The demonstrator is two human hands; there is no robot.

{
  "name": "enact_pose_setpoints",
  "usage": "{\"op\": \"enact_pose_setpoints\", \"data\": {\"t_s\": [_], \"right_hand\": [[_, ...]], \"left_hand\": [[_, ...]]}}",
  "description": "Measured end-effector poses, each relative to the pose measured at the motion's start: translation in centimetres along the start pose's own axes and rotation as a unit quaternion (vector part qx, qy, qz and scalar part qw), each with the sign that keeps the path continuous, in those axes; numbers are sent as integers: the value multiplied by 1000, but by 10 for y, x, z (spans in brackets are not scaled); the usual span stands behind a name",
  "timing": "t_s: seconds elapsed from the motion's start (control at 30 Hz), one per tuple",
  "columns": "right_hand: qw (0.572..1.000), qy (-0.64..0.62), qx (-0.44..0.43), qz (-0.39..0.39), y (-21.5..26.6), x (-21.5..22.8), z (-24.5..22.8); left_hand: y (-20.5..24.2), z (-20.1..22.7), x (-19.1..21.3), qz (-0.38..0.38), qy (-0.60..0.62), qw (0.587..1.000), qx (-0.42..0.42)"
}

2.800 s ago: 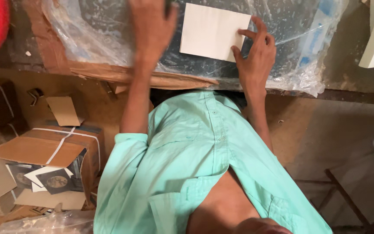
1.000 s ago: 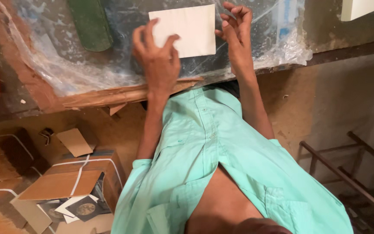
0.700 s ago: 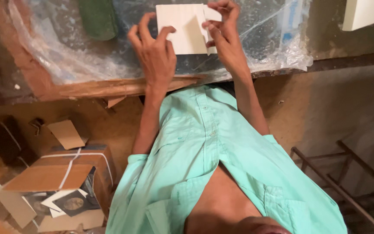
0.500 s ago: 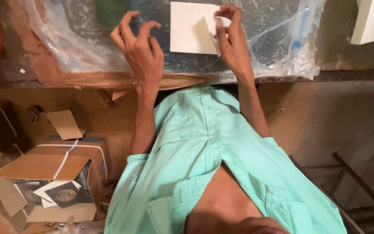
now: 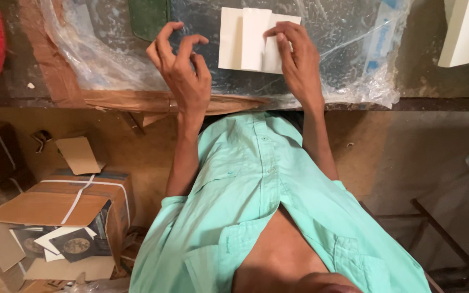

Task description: The person repeatedly smooths a small white paper on a plastic-covered table using a green rectangular tool. The person flips the paper over and continues smoothing both sides, then places the paper on a stack of similar papers.

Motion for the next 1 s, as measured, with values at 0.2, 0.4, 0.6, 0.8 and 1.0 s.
{"op": "enact_pose_setpoints", "data": {"t_s": [0.2,0.4,0.6,0.8,1.0], "right_hand": [[998,-56,0,-35,-7,-20,-4],[999,-2,31,19,-7,-40,-4],[988,127,12,81,-11,-43,12],[984,25,-106,-144,-43,-17,19],[966,241,66,-69,-79,13,-17]], "left_hand": [[-2,0,0,-5,-24,1000,8],[-1,0,6,-7,-14,999,30],[-13,-2,7,-17,-20,999,26],[-8,-7,8,-2,-24,999,20],[-16,-8,22,28,-29,998,46]]}}
Point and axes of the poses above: each hand's wrist, its own y-axis away from the middle knuckle, its own x-axis out of the back of the hand, z = x × y, the point moved 2 cm from there along -y, towards the middle knuckle, and after that the axes turned 8 degrees about -x, right-handed, at the moved point
